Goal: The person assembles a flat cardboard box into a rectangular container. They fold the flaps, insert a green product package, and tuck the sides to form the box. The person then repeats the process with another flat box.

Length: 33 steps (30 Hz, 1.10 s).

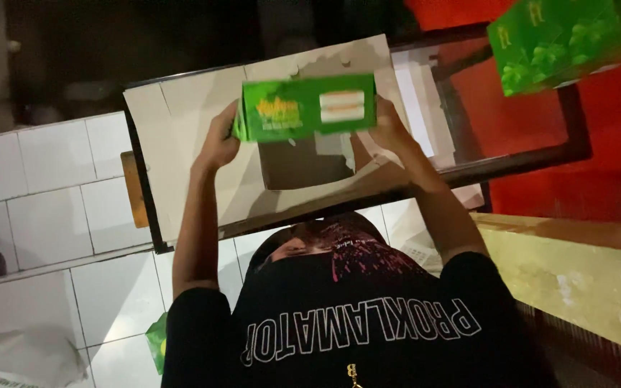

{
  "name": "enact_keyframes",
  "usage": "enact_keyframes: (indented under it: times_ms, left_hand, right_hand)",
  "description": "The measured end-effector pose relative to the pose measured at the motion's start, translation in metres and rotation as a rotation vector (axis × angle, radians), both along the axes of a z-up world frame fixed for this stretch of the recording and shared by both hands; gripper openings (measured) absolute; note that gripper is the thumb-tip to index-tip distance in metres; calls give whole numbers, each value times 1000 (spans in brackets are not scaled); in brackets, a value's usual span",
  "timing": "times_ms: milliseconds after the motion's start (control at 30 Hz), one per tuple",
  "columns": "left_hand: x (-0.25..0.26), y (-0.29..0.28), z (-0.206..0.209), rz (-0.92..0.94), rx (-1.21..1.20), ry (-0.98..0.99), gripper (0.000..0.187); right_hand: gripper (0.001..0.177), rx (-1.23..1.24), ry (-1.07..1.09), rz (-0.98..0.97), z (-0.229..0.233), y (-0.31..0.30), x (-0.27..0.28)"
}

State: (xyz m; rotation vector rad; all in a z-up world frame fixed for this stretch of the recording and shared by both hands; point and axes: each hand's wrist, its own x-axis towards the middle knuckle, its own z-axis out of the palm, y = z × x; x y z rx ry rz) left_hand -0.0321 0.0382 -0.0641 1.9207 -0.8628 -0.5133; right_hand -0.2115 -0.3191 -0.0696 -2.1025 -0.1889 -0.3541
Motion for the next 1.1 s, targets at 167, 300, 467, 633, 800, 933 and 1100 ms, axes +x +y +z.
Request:
enact_keyframes:
  times_ms: [167,300,467,633,800,933,1100]
  left_hand:
    - [-30,-15,-20,5,-312,-320,76]
    - [-54,-31,29,435,-561,1089,66]
    - [-45,-2,-27,274,-308,531,74]
    - [-57,26,-36,289,-207,-211,69]
    - [-106,2,-7,371,-455,310,83]
    - [-129,-20,4,314,-438,463,89]
    - [-133,-22,0,242,-530,404,96]
  right_hand:
    - [72,-10,-20,-73,-15,22,-16]
    - [65,150,101,-146,-64,18,-16]
    - [71,693,253,-183,-29,29,-23]
    - [69,92,-29,-233,-6,39,-56]
    - [52,532,-242,-68,-28,62,-68]
    - [56,483,-188,-12,-16,90,-73]
    - [66,547,109,-156,-4,102,-73]
